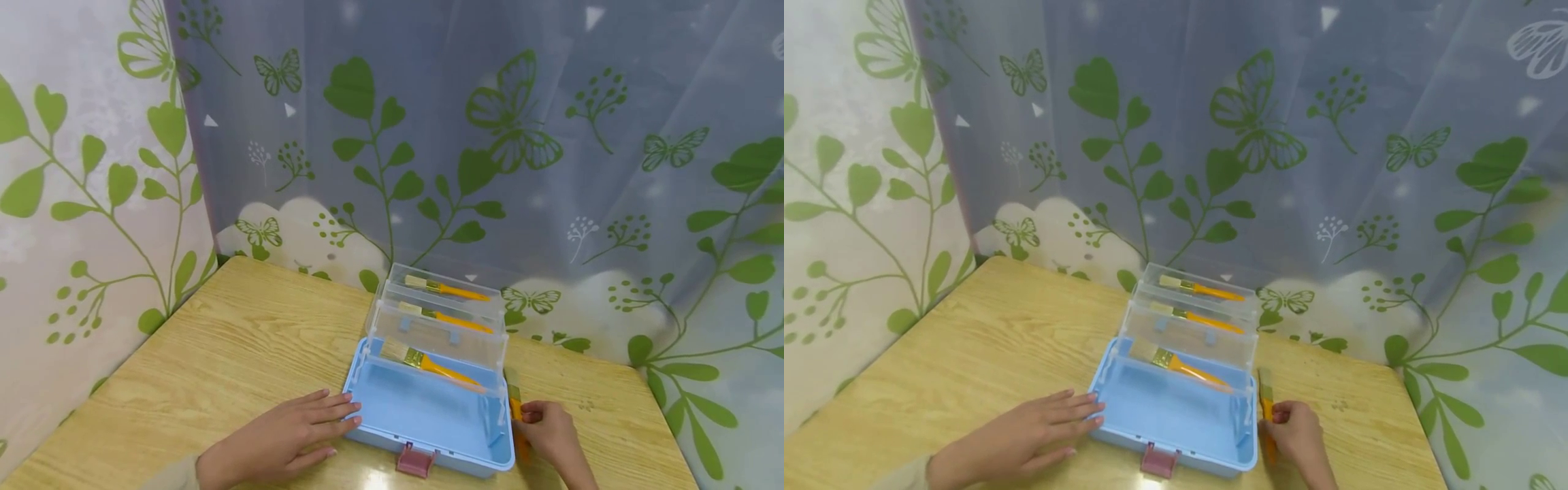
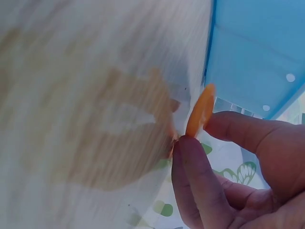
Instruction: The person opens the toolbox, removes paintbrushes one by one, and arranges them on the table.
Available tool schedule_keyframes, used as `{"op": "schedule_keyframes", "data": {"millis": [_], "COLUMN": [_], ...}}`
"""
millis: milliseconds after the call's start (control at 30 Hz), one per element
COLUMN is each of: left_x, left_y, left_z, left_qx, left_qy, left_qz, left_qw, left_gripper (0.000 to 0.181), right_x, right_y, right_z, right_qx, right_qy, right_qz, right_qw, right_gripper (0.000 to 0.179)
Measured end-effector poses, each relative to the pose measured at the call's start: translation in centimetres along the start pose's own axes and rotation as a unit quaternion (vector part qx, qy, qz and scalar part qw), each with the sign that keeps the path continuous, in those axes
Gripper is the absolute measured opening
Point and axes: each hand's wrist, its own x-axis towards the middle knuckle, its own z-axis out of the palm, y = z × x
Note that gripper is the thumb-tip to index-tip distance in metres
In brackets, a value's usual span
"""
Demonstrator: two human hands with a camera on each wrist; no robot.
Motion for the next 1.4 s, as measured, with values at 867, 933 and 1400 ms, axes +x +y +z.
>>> {"op": "schedule_keyframes", "data": {"millis": [867,933,1400], "left_x": [0.0,0.1,0.3], "left_y": [-0.1,-0.1,0.0], "left_z": [0.2,0.1,-0.3], "left_qx": [0.005,0.004,0.005], "left_qy": [0.007,0.006,-0.016], "left_qz": [0.007,0.008,0.000], "left_qw": [0.9999,0.9999,0.9999], "left_gripper": [0.049,0.049,0.050], "right_x": [-3.4,-3.9,-1.8], "right_y": [-4.3,-5.1,-7.3], "right_z": [-2.6,-3.0,-3.0], "right_qx": [-0.002,0.039,0.270], "right_qy": [0.041,0.043,-0.075], "right_qz": [-0.098,-0.137,-0.377], "right_qw": [0.9944,0.9888,0.8830], "right_gripper": [0.045,0.043,0.042]}}
